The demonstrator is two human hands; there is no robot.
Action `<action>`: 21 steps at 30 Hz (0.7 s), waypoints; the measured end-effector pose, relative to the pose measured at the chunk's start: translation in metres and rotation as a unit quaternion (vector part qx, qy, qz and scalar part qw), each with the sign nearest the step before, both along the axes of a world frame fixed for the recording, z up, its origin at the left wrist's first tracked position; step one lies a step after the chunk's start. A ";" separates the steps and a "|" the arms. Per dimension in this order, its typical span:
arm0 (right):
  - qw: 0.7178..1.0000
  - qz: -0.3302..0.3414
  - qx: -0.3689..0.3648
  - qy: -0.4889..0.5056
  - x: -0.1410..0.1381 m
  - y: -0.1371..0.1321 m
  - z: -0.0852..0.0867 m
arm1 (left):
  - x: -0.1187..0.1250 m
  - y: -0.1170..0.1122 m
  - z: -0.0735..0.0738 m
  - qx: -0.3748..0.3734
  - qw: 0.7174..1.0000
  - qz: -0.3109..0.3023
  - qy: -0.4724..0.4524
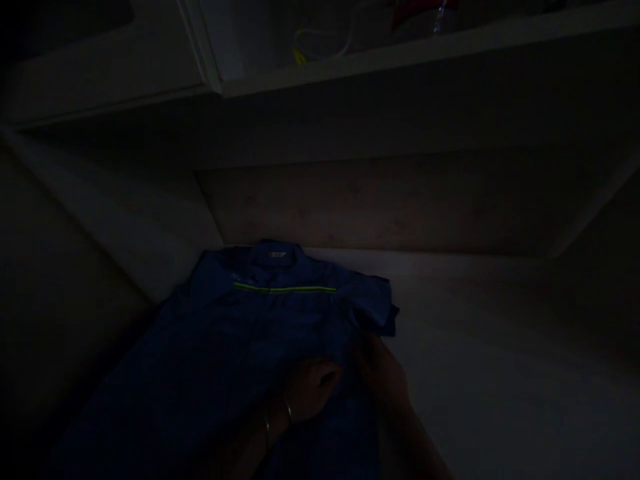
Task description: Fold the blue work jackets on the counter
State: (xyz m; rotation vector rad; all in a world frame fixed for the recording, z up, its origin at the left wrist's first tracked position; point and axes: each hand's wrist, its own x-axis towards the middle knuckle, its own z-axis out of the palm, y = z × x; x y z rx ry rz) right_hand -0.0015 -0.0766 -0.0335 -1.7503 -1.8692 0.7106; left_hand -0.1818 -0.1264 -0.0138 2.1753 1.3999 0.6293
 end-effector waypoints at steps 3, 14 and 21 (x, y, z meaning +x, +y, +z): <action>0.999 0.000 -0.010 0.030 0.002 0.003 -0.003 | -0.001 0.001 0.000 -0.009 1.000 -0.009 -0.007; 0.989 -0.049 -0.037 0.137 0.006 0.004 -0.007 | -0.003 0.001 -0.003 -0.024 1.000 -0.019 -0.002; 0.983 -0.090 -0.018 0.159 0.005 0.005 -0.001 | -0.002 0.002 -0.005 -0.023 0.999 -0.022 -0.007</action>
